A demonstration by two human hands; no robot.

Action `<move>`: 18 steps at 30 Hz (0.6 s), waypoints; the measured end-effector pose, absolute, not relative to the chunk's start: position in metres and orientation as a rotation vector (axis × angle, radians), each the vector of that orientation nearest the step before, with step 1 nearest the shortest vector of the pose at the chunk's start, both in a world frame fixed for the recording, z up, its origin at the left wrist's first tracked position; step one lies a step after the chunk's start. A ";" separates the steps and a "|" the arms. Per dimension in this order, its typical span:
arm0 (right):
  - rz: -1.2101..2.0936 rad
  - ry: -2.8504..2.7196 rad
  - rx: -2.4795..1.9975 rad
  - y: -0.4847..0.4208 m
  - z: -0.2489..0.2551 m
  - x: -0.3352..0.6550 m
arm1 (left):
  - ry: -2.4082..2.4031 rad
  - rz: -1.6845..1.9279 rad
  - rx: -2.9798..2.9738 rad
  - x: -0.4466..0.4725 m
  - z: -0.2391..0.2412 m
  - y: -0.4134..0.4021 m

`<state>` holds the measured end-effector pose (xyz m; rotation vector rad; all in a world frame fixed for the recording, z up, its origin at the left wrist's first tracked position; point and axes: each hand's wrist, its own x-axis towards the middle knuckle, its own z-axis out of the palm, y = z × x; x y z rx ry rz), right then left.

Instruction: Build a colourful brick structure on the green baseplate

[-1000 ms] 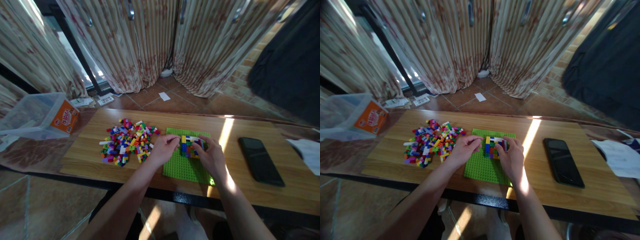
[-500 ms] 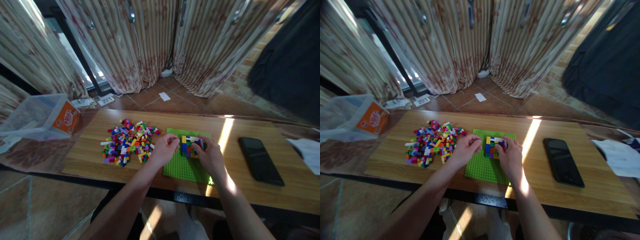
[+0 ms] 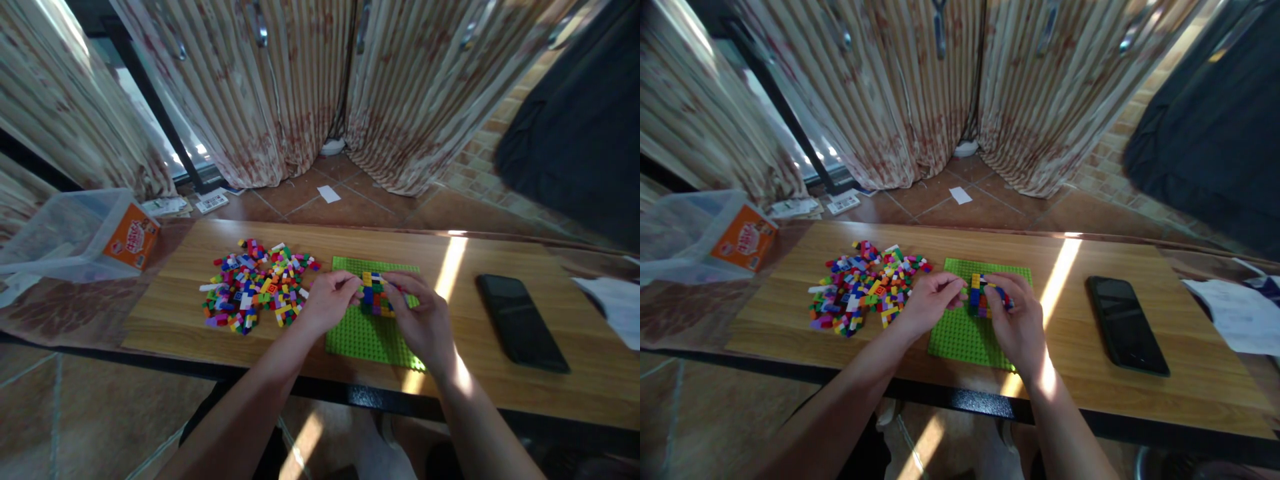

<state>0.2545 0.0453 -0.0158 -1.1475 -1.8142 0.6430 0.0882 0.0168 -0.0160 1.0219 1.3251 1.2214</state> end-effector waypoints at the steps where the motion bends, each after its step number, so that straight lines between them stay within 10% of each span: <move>1: 0.676 -1.850 -1.120 0.042 -0.014 0.252 | 1.317 1.222 1.019 0.089 -0.016 0.017; 18: 0.614 -1.897 -1.137 0.052 -0.015 0.266 | 1.345 1.230 0.976 0.092 -0.017 0.016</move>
